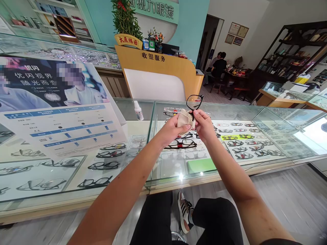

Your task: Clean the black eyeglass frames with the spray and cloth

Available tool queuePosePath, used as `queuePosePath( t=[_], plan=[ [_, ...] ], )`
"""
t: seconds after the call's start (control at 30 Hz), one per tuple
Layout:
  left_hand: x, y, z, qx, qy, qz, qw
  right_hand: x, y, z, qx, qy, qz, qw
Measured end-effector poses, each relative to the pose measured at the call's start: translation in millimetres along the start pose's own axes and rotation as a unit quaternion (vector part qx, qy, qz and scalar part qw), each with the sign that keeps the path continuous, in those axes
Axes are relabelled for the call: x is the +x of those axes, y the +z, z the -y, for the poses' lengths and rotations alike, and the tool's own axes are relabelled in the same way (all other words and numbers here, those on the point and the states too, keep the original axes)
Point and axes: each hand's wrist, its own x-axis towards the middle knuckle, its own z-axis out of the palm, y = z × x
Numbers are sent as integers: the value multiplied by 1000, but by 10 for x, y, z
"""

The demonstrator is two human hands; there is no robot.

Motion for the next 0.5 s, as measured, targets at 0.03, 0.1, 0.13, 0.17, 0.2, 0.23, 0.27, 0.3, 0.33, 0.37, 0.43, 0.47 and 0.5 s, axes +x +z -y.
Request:
queuePosePath(
  t=[0.03, 0.1, 0.13, 0.17, 0.2, 0.23, 0.27, 0.3, 0.33, 0.37, 0.43, 0.47, 0.5],
  plan=[
    [-2, 4, -6, -5, -1, 4, 1000, -1, -2, 6, 2, 3, 4, 1000],
    [0, 15, -15, -19, -8, 6, 1000, -7, 2, 14, 2, 8, 11, 1000],
    [3, 21, -18, -23, -14, 3, 1000, -10, 5, 15, 0, 9, 13, 1000],
    [5, 25, -19, -24, -17, -3, 1000, -13, 9, 14, -2, 9, 12, 1000],
    [8, 28, -20, -20, -20, -10, 1000, -16, 13, 13, -3, 6, 10, 1000],
    [9, 30, -21, -14, -22, -16, 1000, -18, 17, 11, -4, 3, 8, 1000],
    [9, 30, -22, -8, -22, -21, 1000, -20, 21, 9, -4, 0, 8, 1000],
    [7, 31, -24, -4, -20, -24, 999, -22, 24, 7, -4, -4, 8, 1000],
    [4, 31, -26, -4, -19, -24, 1000, -24, 27, 5, -1, -8, 8, 1000],
    [0, 32, -29, -5, -17, -23, 1000, -27, 30, 2, 3, -10, 10, 1000],
    [-7, 37, -34, -5, -11, -21, 1000, -31, 32, -10, 10, -10, 11, 1000],
    [-9, 42, -34, -4, -8, -22, 1000, -33, 32, -20, 12, -10, 10, 1000],
    [-10, 48, -32, -2, -4, -23, 1000, -33, 31, -33, 13, -10, 9, 1000]
  ],
)
